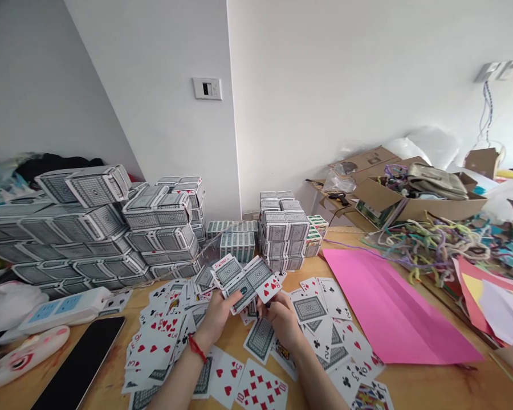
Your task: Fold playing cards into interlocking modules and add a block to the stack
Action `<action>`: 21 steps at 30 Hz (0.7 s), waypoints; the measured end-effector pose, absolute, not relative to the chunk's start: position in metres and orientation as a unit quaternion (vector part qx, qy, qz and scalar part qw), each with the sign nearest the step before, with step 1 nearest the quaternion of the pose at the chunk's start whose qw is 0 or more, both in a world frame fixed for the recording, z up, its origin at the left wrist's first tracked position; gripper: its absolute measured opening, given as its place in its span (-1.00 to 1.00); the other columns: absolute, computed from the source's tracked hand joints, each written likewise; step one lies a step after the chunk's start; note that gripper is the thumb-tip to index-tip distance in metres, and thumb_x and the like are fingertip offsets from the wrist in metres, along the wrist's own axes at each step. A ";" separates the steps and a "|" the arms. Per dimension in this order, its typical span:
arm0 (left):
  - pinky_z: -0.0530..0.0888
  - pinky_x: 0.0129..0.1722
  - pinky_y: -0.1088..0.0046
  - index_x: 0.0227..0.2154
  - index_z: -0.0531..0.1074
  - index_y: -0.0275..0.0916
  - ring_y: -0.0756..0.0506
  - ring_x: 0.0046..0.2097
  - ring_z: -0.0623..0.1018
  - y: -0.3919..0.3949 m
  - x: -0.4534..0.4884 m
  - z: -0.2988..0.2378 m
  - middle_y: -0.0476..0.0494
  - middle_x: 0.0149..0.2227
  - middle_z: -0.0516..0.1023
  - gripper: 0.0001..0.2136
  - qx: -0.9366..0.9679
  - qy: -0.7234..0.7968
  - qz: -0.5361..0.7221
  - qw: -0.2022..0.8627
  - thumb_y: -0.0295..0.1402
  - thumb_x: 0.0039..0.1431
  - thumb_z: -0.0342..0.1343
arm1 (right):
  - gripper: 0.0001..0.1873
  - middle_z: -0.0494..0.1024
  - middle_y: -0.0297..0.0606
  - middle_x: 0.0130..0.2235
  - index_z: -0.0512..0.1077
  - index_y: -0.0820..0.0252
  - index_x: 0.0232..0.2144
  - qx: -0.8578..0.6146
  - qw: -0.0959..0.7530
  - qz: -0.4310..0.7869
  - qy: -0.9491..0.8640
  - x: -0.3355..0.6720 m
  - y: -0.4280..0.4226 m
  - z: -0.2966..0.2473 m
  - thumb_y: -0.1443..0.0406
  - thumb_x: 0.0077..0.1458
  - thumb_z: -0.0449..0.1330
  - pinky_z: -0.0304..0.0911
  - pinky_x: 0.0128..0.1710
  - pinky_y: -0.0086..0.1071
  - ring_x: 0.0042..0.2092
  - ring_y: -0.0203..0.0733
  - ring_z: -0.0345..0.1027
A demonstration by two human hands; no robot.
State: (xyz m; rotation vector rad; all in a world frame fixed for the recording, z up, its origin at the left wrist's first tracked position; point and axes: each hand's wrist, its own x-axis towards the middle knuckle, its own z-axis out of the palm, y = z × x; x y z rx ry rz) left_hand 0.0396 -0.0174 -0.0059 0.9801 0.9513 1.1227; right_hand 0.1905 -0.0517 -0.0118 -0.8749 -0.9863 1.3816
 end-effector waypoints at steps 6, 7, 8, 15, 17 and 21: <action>0.35 -0.19 0.45 -0.48 0.48 -0.27 -0.12 -0.26 0.48 -0.017 0.039 -0.002 -0.13 -0.33 0.57 -0.91 0.451 0.418 0.501 0.609 -0.45 -0.15 0.20 | -0.81 0.34 -0.32 -0.58 0.34 0.20 -0.61 -0.376 0.597 0.614 -0.354 0.190 -0.052 -0.017 0.18 -0.19 0.16 0.12 -0.58 -0.41 -0.57 -0.29 0.16; 0.34 -0.20 0.45 -0.48 0.47 -0.26 -0.12 -0.28 0.48 -0.017 0.039 -0.002 -0.12 -0.35 0.56 -0.92 0.464 0.415 0.500 0.602 -0.45 -0.14 0.20 | -0.78 0.33 -0.33 -0.59 0.33 0.20 -0.61 -0.393 0.596 0.610 -0.343 0.189 -0.051 -0.020 0.16 -0.17 0.17 0.11 -0.59 -0.42 -0.58 -0.31 0.15; 0.34 -0.22 0.46 -0.49 0.47 -0.26 -0.11 -0.30 0.47 -0.017 0.039 -0.003 -0.11 -0.38 0.56 -0.93 0.480 0.412 0.495 0.596 -0.46 -0.13 0.19 | -0.75 0.32 -0.35 -0.61 0.31 0.20 -0.62 -0.416 0.594 0.602 -0.334 0.188 -0.050 -0.022 0.14 -0.16 0.20 0.09 -0.59 -0.43 -0.59 -0.32 0.13; 0.32 -0.32 0.46 -0.57 0.45 -0.25 -0.10 -0.39 0.43 -0.019 0.041 -0.004 -0.07 -0.49 0.51 -0.98 0.499 0.413 0.484 0.588 -0.44 -0.13 0.18 | -0.70 0.34 -0.39 -0.65 0.32 0.22 -0.57 -0.487 0.602 0.556 -0.304 0.184 -0.046 -0.029 0.12 -0.21 0.28 0.07 -0.62 -0.44 -0.61 -0.32 0.15; 0.32 -0.32 0.45 -0.55 0.46 -0.25 -0.11 -0.38 0.44 -0.020 0.042 -0.004 -0.08 -0.48 0.52 -0.98 0.502 0.411 0.483 0.588 -0.44 -0.13 0.18 | -0.71 0.34 -0.40 -0.65 0.32 0.22 -0.59 -0.475 0.610 0.568 -0.284 0.185 -0.046 -0.029 0.15 -0.23 0.30 0.08 -0.61 -0.44 -0.61 -0.32 0.16; 0.34 -0.30 0.45 -0.49 0.49 -0.23 -0.13 -0.34 0.46 -0.021 0.043 -0.004 -0.11 -0.41 0.55 -0.94 0.516 0.400 0.480 0.586 -0.44 -0.11 0.17 | -0.76 0.37 -0.42 -0.65 0.37 0.22 -0.54 -0.448 0.620 0.595 -0.245 0.185 -0.045 -0.027 0.23 -0.26 0.32 0.15 -0.57 -0.43 -0.58 -0.29 0.24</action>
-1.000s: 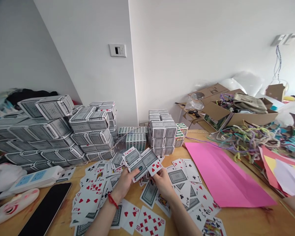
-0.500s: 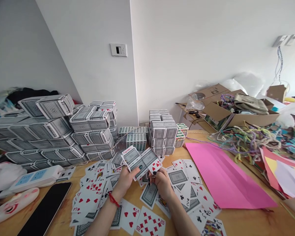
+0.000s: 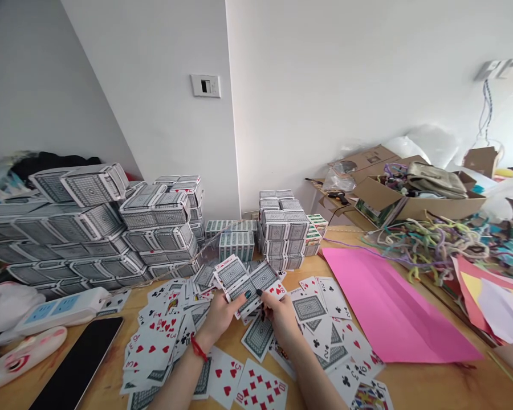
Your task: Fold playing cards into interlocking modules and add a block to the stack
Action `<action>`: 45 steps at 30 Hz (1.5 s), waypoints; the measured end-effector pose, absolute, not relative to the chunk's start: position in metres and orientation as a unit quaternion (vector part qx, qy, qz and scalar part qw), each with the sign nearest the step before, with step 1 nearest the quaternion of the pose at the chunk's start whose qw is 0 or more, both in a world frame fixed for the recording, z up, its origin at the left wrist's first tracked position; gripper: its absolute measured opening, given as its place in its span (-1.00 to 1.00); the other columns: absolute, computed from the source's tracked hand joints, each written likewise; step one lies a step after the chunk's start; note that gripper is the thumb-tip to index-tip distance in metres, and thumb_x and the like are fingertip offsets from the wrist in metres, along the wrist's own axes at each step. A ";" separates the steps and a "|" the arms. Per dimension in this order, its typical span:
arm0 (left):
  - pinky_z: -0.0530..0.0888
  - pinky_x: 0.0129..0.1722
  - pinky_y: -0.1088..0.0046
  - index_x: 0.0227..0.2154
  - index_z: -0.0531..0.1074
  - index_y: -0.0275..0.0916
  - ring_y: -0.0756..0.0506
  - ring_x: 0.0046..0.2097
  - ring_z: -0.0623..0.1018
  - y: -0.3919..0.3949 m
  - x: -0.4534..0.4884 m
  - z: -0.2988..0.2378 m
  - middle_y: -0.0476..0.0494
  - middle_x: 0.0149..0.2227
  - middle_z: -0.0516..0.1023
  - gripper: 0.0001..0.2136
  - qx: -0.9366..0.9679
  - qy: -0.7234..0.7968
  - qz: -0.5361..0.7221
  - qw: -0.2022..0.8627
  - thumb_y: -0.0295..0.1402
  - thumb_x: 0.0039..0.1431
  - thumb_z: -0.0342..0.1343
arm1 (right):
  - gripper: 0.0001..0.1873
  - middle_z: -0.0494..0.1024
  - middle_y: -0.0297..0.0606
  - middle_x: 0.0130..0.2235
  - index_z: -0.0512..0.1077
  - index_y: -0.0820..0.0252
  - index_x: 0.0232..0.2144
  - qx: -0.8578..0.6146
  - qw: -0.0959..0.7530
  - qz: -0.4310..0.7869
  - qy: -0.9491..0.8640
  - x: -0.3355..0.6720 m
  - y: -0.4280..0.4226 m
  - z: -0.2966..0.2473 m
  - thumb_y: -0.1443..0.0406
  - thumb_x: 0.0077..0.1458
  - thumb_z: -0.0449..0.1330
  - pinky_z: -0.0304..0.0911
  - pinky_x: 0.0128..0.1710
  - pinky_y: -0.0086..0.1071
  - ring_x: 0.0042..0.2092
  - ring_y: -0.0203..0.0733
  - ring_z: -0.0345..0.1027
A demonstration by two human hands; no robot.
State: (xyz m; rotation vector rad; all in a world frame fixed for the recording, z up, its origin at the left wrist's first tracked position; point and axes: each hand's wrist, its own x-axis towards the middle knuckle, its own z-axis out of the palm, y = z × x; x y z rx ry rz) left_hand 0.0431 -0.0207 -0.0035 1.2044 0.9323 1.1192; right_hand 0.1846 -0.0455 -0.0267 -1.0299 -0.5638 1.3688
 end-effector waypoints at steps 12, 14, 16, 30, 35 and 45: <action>0.38 -0.21 0.35 -0.45 0.49 -0.21 -0.18 -0.24 0.49 -0.026 0.040 -0.008 -0.12 -0.34 0.56 -0.92 0.459 0.381 0.452 0.663 -0.39 -0.09 0.16 | -0.62 0.56 -0.22 -0.34 0.42 0.22 -0.30 -0.424 0.651 0.571 -0.263 0.181 -0.045 -0.020 0.20 -0.23 0.32 0.30 -0.37 -0.28 -0.33 -0.09 0.43; 0.40 -0.21 0.34 -0.46 0.47 -0.22 -0.18 -0.22 0.50 -0.025 0.042 -0.011 -0.11 -0.34 0.57 -0.92 0.391 0.370 0.453 0.711 -0.42 -0.12 0.17 | -0.64 0.55 -0.22 -0.36 0.42 0.23 -0.35 -0.431 0.646 0.564 -0.280 0.182 -0.044 -0.024 0.17 -0.23 0.32 0.29 -0.39 -0.30 -0.35 -0.10 0.41; 0.41 -0.22 0.34 -0.48 0.46 -0.24 -0.18 -0.22 0.51 -0.023 0.044 -0.013 -0.11 -0.34 0.58 -0.92 0.341 0.360 0.456 0.739 -0.45 -0.14 0.18 | -0.67 0.54 -0.25 -0.43 0.42 0.24 -0.41 -0.445 0.635 0.551 -0.307 0.185 -0.043 -0.027 0.12 -0.21 0.30 0.27 -0.42 -0.33 -0.40 -0.15 0.39; 0.45 -0.22 0.25 -0.31 0.49 -0.31 -0.22 -0.23 0.55 -0.011 0.049 -0.023 -0.19 -0.36 0.60 -0.66 0.294 0.428 0.561 0.645 -0.42 -0.28 0.30 | -0.58 0.35 -0.34 -0.68 0.28 0.20 -0.66 -0.513 0.510 0.511 -0.465 0.183 -0.044 -0.038 -0.01 -0.07 0.14 0.16 -0.59 -0.41 -0.65 -0.29 0.21; 0.45 -0.24 0.28 -0.30 0.48 -0.29 -0.21 -0.23 0.54 -0.009 0.047 -0.021 -0.17 -0.28 0.59 -0.61 0.311 0.459 0.600 0.576 -0.44 -0.33 0.30 | -0.56 0.45 -0.30 -0.58 0.27 0.20 -0.57 -0.485 0.525 0.544 -0.440 0.182 -0.042 -0.033 -0.06 -0.08 0.11 0.19 -0.64 -0.42 -0.67 -0.33 0.21; 0.43 -0.18 0.27 -0.26 0.47 -0.29 -0.19 -0.20 0.53 -0.008 0.045 -0.020 -0.19 -0.24 0.58 -0.61 0.362 0.457 0.586 0.563 -0.40 -0.28 0.28 | -0.57 0.46 -0.35 -0.61 0.24 0.18 -0.54 -0.502 0.516 0.520 -0.459 0.184 -0.040 -0.039 -0.07 -0.06 0.07 0.15 -0.68 -0.46 -0.70 -0.36 0.18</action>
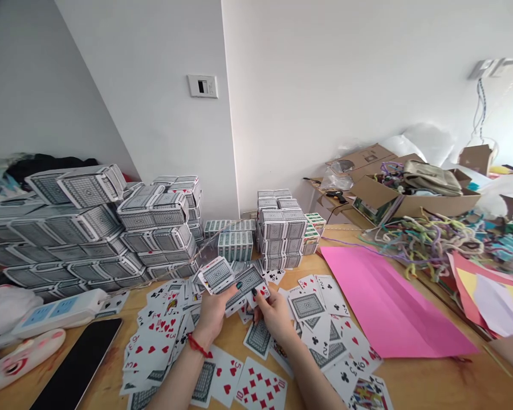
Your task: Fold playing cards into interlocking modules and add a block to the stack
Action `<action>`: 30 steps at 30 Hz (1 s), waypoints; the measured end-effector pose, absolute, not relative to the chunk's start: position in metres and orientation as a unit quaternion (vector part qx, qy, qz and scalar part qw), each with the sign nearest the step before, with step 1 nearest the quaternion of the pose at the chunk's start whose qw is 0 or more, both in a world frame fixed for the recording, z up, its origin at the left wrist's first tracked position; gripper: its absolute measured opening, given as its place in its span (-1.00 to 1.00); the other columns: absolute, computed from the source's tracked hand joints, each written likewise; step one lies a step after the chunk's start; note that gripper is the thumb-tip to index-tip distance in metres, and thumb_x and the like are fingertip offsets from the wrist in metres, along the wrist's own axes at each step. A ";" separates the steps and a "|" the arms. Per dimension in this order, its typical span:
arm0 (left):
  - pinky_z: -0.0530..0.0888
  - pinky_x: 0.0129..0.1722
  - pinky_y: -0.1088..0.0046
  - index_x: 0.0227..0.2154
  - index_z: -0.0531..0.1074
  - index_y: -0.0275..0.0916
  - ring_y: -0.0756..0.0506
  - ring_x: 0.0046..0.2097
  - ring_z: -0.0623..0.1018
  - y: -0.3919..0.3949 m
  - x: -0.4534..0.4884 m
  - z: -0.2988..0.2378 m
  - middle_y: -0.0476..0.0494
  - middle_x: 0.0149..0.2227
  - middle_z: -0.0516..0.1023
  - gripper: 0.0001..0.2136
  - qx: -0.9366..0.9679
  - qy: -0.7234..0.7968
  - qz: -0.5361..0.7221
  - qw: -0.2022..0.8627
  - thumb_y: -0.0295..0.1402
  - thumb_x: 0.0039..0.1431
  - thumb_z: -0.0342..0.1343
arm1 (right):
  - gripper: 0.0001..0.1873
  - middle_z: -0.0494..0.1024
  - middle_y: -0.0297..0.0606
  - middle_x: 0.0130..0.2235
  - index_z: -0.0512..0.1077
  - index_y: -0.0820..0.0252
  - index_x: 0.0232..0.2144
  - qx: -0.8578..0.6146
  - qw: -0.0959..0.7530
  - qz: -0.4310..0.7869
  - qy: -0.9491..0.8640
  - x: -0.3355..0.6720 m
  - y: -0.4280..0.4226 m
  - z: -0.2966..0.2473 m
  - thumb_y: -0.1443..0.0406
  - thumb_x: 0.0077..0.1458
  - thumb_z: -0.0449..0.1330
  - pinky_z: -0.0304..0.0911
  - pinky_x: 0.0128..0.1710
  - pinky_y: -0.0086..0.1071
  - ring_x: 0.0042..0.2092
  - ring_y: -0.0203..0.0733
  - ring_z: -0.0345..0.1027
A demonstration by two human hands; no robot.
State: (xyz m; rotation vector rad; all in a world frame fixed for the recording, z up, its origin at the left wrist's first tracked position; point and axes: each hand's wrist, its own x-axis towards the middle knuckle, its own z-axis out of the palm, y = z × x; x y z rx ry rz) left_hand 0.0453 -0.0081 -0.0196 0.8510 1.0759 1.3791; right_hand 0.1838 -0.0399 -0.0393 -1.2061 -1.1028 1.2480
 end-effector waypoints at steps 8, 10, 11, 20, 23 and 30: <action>0.43 -0.23 0.33 -0.39 0.49 -0.28 -0.17 -0.26 0.54 -0.009 0.043 -0.018 -0.19 -0.31 0.58 -0.78 0.422 0.490 0.583 0.493 -0.37 -0.20 0.23 | -0.56 0.45 -0.30 -0.63 0.31 0.23 -0.57 -0.478 0.510 0.583 -0.414 0.184 -0.039 -0.040 -0.05 -0.05 0.06 0.22 -0.63 -0.45 -0.69 -0.36 0.21; 0.42 -0.21 0.34 -0.41 0.49 -0.27 -0.16 -0.25 0.54 -0.010 0.043 -0.016 -0.17 -0.32 0.58 -0.79 0.444 0.479 0.579 0.488 -0.37 -0.20 0.23 | -0.56 0.45 -0.31 -0.65 0.27 0.21 -0.61 -0.479 0.509 0.587 -0.409 0.185 -0.039 -0.041 -0.05 -0.06 0.07 0.18 -0.68 -0.46 -0.71 -0.37 0.18; 0.42 -0.21 0.34 -0.41 0.49 -0.27 -0.16 -0.25 0.54 -0.010 0.043 -0.015 -0.17 -0.32 0.58 -0.80 0.451 0.475 0.577 0.489 -0.37 -0.19 0.23 | -0.56 0.44 -0.32 -0.66 0.24 0.19 -0.63 -0.482 0.508 0.584 -0.410 0.186 -0.038 -0.041 -0.05 -0.07 0.07 0.15 -0.70 -0.48 -0.73 -0.38 0.16; 0.42 -0.20 0.30 -0.37 0.48 -0.30 -0.19 -0.23 0.53 -0.012 0.044 -0.010 -0.19 -0.29 0.58 -0.75 0.416 0.481 0.562 0.528 -0.37 -0.22 0.24 | -0.50 0.31 -0.38 -0.76 0.20 0.18 -0.74 -0.517 0.493 0.530 -0.457 0.189 -0.037 -0.044 -0.08 -0.07 0.04 -0.06 -0.75 -0.52 -0.76 -0.44 0.01; 0.42 -0.19 0.30 -0.36 0.47 -0.29 -0.20 -0.22 0.53 -0.012 0.044 -0.012 -0.18 -0.30 0.58 -0.72 0.402 0.477 0.567 0.538 -0.39 -0.25 0.25 | -0.51 0.33 -0.38 -0.75 0.20 0.18 -0.72 -0.517 0.495 0.526 -0.459 0.189 -0.037 -0.046 -0.07 -0.06 0.02 -0.06 -0.75 -0.51 -0.76 -0.43 0.02; 0.41 -0.18 0.28 -0.27 0.47 -0.27 -0.20 -0.20 0.53 -0.010 0.043 -0.018 -0.18 -0.24 0.57 -0.63 0.381 0.476 0.564 0.557 -0.40 -0.26 0.27 | -0.54 0.34 -0.41 -0.74 0.18 0.16 -0.68 -0.511 0.496 0.528 -0.463 0.189 -0.038 -0.040 -0.07 -0.05 0.02 -0.05 -0.75 -0.50 -0.75 -0.41 0.04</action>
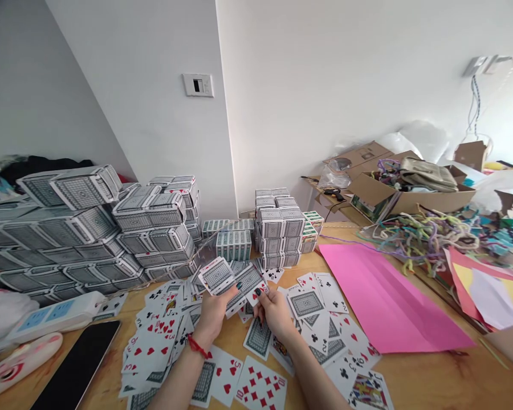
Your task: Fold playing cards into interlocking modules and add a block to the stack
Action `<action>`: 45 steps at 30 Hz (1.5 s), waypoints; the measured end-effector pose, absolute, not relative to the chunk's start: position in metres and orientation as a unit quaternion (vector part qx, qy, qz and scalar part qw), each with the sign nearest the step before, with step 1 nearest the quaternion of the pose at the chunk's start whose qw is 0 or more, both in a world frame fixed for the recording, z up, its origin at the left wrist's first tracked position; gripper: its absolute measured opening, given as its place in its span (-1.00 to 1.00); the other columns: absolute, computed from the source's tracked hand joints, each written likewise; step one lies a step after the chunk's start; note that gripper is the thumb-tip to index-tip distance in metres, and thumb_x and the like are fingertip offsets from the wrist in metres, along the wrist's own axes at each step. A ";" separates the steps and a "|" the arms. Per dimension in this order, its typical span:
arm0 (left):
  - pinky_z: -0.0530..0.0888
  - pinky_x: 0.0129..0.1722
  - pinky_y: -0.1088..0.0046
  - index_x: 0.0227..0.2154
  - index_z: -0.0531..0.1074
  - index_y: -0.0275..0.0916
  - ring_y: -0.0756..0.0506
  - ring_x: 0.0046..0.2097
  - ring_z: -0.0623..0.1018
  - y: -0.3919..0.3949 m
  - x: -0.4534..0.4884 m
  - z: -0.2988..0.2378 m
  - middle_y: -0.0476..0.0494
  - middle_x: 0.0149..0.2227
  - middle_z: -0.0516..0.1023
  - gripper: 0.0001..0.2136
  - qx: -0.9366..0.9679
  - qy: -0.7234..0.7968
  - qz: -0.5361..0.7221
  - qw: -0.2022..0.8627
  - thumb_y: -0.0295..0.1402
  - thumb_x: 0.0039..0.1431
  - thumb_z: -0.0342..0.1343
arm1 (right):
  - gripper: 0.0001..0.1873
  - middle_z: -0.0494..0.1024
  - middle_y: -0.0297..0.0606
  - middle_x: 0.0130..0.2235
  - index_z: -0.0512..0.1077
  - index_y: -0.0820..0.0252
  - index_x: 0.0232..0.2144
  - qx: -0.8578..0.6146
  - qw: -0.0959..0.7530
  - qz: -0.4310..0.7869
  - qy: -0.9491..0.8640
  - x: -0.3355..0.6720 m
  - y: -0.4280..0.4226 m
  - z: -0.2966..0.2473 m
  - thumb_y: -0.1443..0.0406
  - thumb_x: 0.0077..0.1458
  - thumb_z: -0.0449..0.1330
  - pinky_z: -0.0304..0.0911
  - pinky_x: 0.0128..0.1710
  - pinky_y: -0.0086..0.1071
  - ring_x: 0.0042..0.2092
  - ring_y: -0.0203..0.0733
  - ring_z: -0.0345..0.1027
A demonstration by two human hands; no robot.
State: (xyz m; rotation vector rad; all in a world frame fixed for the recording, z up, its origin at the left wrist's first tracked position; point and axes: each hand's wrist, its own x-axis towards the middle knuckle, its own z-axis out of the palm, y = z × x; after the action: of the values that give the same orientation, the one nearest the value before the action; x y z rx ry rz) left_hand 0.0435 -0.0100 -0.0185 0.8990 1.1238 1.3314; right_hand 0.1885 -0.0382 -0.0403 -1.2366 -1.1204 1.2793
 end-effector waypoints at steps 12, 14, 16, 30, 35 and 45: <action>0.44 -0.21 0.17 -0.36 0.50 -0.27 -0.29 -0.20 0.53 -0.016 0.032 -0.002 -0.22 -0.37 0.58 -0.72 0.323 0.366 0.477 0.731 -0.33 -0.23 0.15 | -0.60 0.35 -0.37 -0.74 0.25 0.21 -0.72 -0.438 0.501 0.636 -0.391 0.189 -0.043 -0.035 0.06 -0.07 0.13 -0.03 -0.74 -0.51 -0.75 -0.44 0.00; 0.45 -0.24 0.18 -0.40 0.50 -0.31 -0.29 -0.23 0.53 -0.015 0.031 -0.006 -0.23 -0.39 0.58 -0.73 0.296 0.360 0.475 0.746 -0.35 -0.27 0.14 | -0.62 0.35 -0.37 -0.74 0.26 0.20 -0.72 -0.432 0.496 0.650 -0.381 0.188 -0.043 -0.033 0.08 -0.08 0.14 0.00 -0.73 -0.51 -0.75 -0.44 0.00; 0.45 -0.26 0.21 -0.40 0.49 -0.33 -0.27 -0.25 0.54 -0.014 0.032 -0.009 -0.22 -0.37 0.58 -0.72 0.288 0.357 0.484 0.745 -0.36 -0.27 0.14 | -0.65 0.36 -0.38 -0.74 0.26 0.20 -0.72 -0.430 0.493 0.658 -0.374 0.187 -0.043 -0.032 0.10 -0.09 0.15 0.01 -0.73 -0.51 -0.75 -0.44 0.00; 0.45 -0.25 0.35 -0.28 0.48 -0.32 -0.22 -0.13 0.51 -0.012 0.033 -0.015 -0.19 -0.17 0.54 -0.67 0.323 0.355 0.505 0.717 -0.42 -0.22 0.12 | -0.63 0.35 -0.35 -0.76 0.29 0.21 -0.78 -0.428 0.486 0.658 -0.384 0.187 -0.044 -0.037 0.12 -0.10 0.12 -0.02 -0.77 -0.52 -0.76 -0.44 0.00; 0.46 -0.27 0.34 -0.30 0.49 -0.31 -0.24 -0.13 0.50 -0.014 0.031 -0.006 -0.21 -0.20 0.55 -0.68 0.341 0.370 0.496 0.708 -0.44 -0.25 0.17 | -0.61 0.34 -0.37 -0.76 0.29 0.21 -0.76 -0.435 0.482 0.655 -0.387 0.187 -0.046 -0.031 0.10 -0.07 0.11 -0.03 -0.74 -0.52 -0.75 -0.43 0.00; 0.47 -0.30 0.29 -0.19 0.44 -0.22 -0.20 -0.26 0.54 -0.015 0.031 -0.004 -0.15 -0.25 0.56 -0.60 0.400 0.407 0.460 0.680 -0.36 -0.20 0.22 | -0.65 0.31 -0.43 -0.78 0.31 0.21 -0.67 -0.463 0.476 0.630 -0.401 0.188 -0.045 -0.030 0.09 -0.03 0.06 -0.18 -0.78 -0.50 -0.78 -0.43 -0.05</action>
State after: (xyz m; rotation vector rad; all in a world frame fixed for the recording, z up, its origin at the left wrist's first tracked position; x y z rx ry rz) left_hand 0.0305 -0.0154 -0.0040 0.8983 0.9135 1.0334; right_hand 0.1878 -0.0447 -0.0305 -1.1324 -0.9806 1.5399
